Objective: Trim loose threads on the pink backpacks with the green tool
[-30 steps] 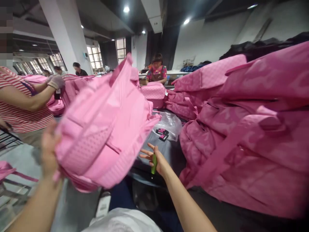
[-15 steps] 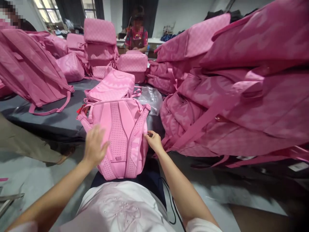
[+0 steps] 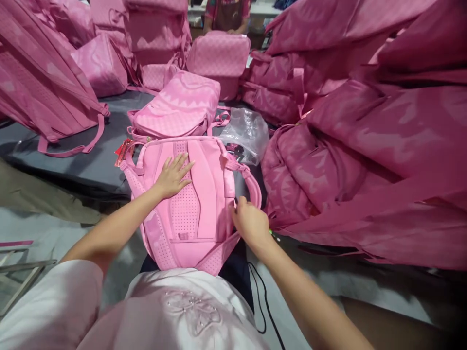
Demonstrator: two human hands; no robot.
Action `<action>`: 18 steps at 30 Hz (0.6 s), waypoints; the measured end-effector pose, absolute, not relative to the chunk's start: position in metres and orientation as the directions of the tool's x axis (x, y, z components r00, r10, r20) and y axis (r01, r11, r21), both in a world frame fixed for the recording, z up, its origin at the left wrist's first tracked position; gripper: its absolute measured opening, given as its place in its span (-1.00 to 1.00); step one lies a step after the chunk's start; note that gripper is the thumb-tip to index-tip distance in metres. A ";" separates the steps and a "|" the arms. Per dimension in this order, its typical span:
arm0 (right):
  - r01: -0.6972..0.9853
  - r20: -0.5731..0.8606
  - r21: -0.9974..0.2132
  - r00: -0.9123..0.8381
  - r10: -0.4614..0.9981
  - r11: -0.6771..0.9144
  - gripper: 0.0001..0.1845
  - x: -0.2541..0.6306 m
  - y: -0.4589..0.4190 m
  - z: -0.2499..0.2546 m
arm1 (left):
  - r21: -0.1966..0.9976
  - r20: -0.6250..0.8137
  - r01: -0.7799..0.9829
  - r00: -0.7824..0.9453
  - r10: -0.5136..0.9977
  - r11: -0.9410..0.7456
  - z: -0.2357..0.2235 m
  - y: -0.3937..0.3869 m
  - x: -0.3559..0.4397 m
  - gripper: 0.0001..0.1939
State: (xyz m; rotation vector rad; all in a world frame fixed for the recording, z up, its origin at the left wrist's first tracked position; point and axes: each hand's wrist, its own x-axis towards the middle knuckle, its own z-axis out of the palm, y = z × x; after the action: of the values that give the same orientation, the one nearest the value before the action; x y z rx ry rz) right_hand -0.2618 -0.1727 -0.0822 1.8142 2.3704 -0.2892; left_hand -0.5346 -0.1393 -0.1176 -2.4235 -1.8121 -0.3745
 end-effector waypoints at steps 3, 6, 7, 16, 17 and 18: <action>0.979 -0.260 -0.097 -0.201 0.944 0.182 -0.46 -0.238 -0.164 -0.092 | -0.009 0.298 0.863 0.484 0.823 -0.504 -0.109 -0.130 -0.512 -0.47; 0.987 -0.240 -0.100 -0.147 0.960 0.126 -0.37 -0.245 -0.168 -0.099 | -0.101 0.244 0.686 0.719 0.651 -0.721 -0.095 -0.109 -0.472 -0.51; 0.990 -0.236 -0.093 -0.123 0.964 0.104 -0.40 -0.250 -0.170 -0.101 | -0.116 0.218 0.667 0.740 0.636 -0.736 -0.092 -0.102 -0.458 -0.48; 0.993 -0.233 -0.063 -0.116 0.966 0.104 -0.55 -0.256 -0.178 -0.111 | -0.116 0.070 0.513 0.858 0.509 -0.850 -0.053 -0.036 -0.476 -0.57; 0.991 -0.230 -0.072 -0.123 0.965 0.109 -0.55 -0.254 -0.177 -0.112 | -0.128 0.091 0.539 0.842 0.531 -0.833 -0.043 -0.023 -0.491 -0.57; 0.989 -0.229 -0.094 -0.135 0.964 0.116 -0.56 -0.251 -0.175 -0.113 | -0.138 0.134 0.579 0.815 0.564 -0.804 -0.033 -0.012 -0.504 -0.56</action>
State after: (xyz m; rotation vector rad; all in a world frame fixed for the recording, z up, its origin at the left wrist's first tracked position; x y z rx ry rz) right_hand -0.2505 -0.1754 -0.1127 1.9894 2.2606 -0.3394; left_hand -0.5036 -0.0120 -0.0327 -2.8265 -0.8975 -0.1289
